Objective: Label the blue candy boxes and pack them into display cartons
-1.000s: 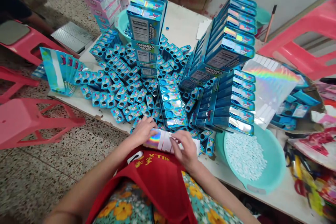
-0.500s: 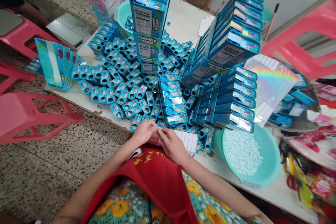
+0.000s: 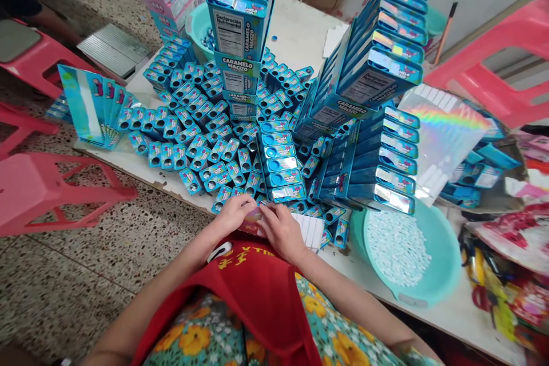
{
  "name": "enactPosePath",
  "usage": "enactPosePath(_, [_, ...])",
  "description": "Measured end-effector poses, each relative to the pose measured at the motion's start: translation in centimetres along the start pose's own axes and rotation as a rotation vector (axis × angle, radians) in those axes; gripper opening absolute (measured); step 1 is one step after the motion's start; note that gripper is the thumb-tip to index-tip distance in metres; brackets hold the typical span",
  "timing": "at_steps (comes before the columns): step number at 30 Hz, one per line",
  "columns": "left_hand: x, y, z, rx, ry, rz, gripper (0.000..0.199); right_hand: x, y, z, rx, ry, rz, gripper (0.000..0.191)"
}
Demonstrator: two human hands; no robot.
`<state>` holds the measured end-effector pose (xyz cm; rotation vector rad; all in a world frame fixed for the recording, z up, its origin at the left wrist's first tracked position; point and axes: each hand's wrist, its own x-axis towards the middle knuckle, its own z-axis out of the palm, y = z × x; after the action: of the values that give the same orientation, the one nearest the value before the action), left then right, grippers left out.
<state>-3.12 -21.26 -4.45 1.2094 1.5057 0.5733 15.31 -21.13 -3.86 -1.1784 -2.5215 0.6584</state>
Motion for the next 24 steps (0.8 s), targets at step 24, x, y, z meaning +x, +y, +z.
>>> enactPosePath(24, [-0.9,2.6,-0.4,-0.016,0.247,0.239,0.030,2.1,-2.5,-7.2,0.462,0.010,0.134,0.013])
